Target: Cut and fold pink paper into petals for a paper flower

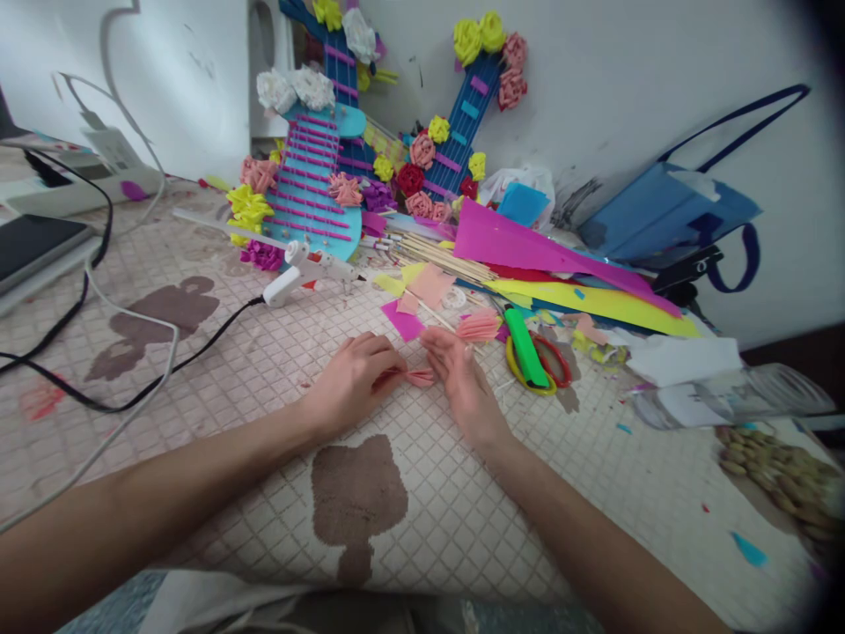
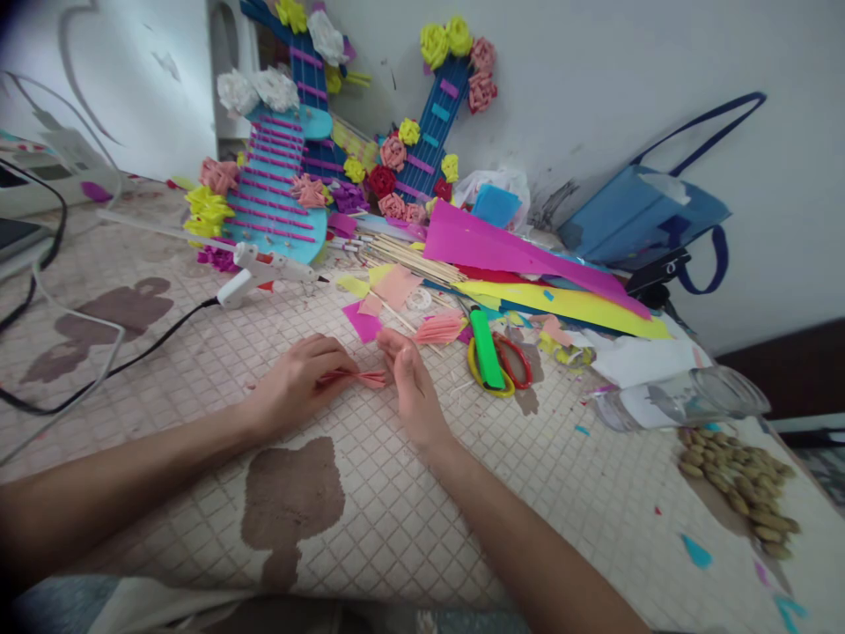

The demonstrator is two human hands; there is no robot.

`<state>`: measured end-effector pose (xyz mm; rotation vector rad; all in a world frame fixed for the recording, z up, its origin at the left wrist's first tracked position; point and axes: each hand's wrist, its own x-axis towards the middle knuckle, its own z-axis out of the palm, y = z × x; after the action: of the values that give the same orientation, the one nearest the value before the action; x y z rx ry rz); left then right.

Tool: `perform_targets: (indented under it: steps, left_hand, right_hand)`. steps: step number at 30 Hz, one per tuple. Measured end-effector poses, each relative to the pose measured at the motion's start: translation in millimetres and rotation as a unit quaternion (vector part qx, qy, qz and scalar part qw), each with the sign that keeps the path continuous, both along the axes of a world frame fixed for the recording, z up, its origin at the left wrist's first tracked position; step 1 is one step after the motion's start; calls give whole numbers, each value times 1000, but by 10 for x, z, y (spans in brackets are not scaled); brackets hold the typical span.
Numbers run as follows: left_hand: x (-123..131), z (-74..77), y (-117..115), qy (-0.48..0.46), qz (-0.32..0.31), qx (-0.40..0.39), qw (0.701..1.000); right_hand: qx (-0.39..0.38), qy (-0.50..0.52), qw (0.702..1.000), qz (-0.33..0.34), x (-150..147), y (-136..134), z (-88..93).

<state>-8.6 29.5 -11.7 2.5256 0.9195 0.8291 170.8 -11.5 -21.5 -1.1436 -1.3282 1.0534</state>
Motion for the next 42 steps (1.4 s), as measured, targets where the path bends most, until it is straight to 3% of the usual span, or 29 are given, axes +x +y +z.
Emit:
perform_targets:
  steps: [17, 21, 24, 26, 33, 42]
  left_hand:
    - [-8, -39, 5, 24, -5, 2, 1000]
    - [-14, -39, 10, 21, -6, -2, 1000]
    - [-13, -41, 22, 18, -11, -7, 1000]
    - [-13, -41, 35, 16, -14, -11, 1000]
    - [-35, 1, 41, -16, -17, -14, 1000]
    - [-73, -18, 58, 29, -2, 7, 1000]
  right_hand:
    - [6, 2, 1000, -16, -119, 51, 4]
    - [51, -160, 986, -10, -48, 19, 76]
    - [119, -322, 939, -3, 1, 11, 105]
    - [140, -373, 917, 4, 13, 14, 105]
    - [145, -386, 911, 5, 5, 32, 84]
    - [154, -388, 909, 4, 9, 37, 82]
